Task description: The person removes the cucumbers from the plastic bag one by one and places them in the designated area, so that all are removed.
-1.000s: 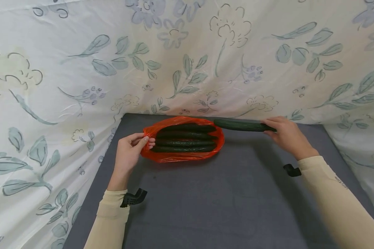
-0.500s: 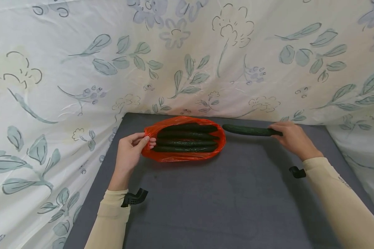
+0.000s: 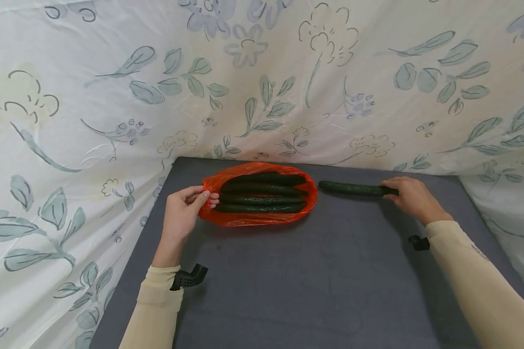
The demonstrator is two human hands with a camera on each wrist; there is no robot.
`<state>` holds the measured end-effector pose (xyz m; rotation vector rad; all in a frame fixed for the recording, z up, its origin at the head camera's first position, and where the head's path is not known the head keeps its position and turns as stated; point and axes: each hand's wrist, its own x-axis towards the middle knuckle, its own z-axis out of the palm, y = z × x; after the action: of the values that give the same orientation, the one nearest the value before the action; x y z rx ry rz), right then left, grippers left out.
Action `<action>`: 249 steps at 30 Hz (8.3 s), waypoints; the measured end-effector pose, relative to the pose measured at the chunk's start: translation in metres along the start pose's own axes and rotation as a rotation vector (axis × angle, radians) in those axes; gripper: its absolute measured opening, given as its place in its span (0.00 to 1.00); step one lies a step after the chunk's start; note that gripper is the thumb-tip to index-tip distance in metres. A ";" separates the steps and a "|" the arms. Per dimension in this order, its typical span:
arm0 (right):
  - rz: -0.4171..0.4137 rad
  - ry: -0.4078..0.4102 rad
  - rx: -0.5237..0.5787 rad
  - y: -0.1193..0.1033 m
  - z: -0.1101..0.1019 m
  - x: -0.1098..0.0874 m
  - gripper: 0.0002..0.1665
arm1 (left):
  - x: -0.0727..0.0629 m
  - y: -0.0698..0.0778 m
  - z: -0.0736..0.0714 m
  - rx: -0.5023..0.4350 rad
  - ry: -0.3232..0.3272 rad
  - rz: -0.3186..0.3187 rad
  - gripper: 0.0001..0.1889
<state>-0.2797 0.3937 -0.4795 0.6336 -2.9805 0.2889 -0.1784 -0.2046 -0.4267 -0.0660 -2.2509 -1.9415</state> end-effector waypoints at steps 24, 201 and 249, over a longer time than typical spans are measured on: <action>0.038 -0.053 -0.022 0.016 0.018 0.000 0.27 | 0.000 0.003 -0.002 0.008 -0.006 -0.020 0.17; -0.200 -0.229 0.193 -0.246 0.060 0.128 0.18 | 0.001 0.003 0.010 -0.059 -0.024 -0.031 0.17; -0.212 -0.127 0.040 -0.263 0.052 0.125 0.20 | 0.000 0.003 0.011 -0.061 -0.018 -0.007 0.16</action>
<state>-0.2884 0.0982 -0.4721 0.9990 -2.9965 0.3035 -0.1786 -0.1931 -0.4258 -0.0834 -2.2066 -2.0210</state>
